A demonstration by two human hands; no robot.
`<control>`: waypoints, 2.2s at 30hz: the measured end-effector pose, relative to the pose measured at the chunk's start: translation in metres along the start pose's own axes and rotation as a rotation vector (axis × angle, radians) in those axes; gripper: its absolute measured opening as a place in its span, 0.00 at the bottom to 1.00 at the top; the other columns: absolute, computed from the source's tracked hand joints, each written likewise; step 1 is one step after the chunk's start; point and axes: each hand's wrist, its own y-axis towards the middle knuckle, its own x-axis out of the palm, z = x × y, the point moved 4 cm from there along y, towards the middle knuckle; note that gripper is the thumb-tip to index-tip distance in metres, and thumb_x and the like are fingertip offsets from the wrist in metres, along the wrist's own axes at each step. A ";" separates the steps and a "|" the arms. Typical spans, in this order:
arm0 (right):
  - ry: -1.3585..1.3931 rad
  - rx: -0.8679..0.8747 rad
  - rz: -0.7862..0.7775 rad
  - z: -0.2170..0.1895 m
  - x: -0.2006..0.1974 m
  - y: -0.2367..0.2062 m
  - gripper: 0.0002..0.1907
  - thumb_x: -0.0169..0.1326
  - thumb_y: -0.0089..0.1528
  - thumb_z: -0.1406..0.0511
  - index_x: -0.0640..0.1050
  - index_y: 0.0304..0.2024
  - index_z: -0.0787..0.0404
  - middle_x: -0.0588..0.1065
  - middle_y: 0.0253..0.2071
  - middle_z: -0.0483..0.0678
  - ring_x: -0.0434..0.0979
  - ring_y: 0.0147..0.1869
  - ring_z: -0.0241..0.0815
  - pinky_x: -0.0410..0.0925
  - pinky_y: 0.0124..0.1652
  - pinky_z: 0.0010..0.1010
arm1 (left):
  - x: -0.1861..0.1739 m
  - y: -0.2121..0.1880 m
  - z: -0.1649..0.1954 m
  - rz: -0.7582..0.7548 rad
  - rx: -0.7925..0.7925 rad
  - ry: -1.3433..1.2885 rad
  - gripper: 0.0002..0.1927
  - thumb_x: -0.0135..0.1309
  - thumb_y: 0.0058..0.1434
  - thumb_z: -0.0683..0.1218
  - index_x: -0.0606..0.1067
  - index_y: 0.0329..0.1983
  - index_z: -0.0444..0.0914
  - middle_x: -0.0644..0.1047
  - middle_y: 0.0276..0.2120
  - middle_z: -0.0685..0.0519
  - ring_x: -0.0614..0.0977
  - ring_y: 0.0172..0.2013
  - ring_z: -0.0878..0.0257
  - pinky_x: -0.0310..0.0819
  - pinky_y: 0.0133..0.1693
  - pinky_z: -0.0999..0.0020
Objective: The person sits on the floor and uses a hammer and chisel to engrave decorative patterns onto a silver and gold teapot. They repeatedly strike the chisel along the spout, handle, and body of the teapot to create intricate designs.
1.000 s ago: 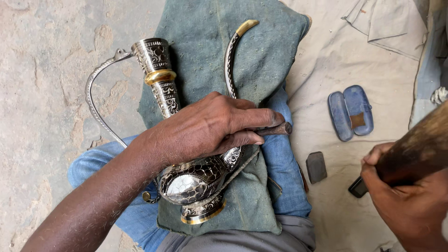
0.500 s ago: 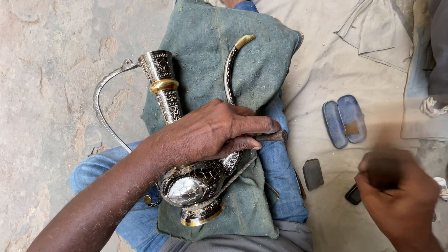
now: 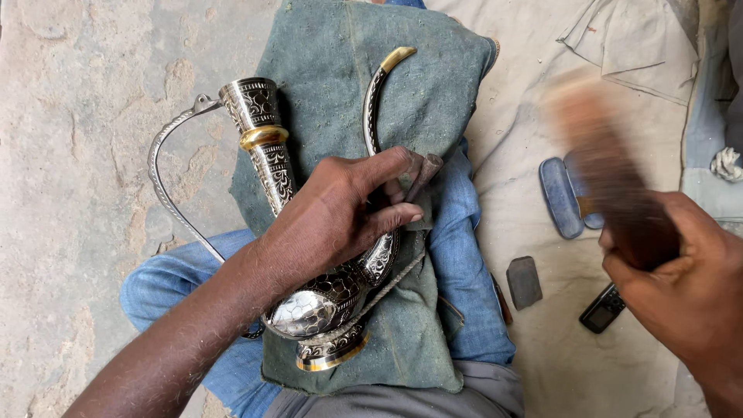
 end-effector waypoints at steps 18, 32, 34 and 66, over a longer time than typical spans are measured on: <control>-0.087 -0.138 -0.120 -0.005 -0.004 0.008 0.19 0.60 0.56 0.76 0.76 0.50 0.69 0.80 0.38 0.54 0.83 0.40 0.42 0.75 0.40 0.30 | 0.005 0.004 0.006 -0.043 0.062 0.043 0.20 0.61 0.64 0.44 0.74 0.58 0.36 0.83 0.42 0.45 0.88 0.39 0.57 0.83 0.38 0.62; 0.867 0.147 0.134 0.003 0.007 0.001 0.23 0.56 0.57 0.81 0.72 0.48 0.53 0.73 0.38 0.41 0.78 0.47 0.27 0.75 0.52 0.19 | 0.008 -0.007 0.019 0.000 0.116 0.163 0.19 0.59 0.68 0.44 0.73 0.60 0.35 0.82 0.48 0.43 0.86 0.47 0.48 0.82 0.48 0.56; 0.696 0.080 0.142 -0.013 0.003 0.003 0.20 0.54 0.58 0.80 0.71 0.49 0.56 0.73 0.38 0.43 0.78 0.48 0.29 0.74 0.52 0.20 | 0.008 -0.006 0.016 -0.012 0.054 0.130 0.20 0.59 0.66 0.45 0.73 0.59 0.36 0.82 0.46 0.44 0.87 0.44 0.50 0.82 0.46 0.58; 0.228 -0.013 -0.004 0.053 0.016 -0.010 0.17 0.58 0.61 0.81 0.73 0.51 0.68 0.77 0.40 0.52 0.81 0.44 0.37 0.75 0.46 0.29 | 0.007 -0.028 0.013 -0.029 -0.070 0.050 0.15 0.61 0.64 0.44 0.72 0.50 0.34 0.80 0.31 0.47 0.85 0.32 0.55 0.77 0.35 0.59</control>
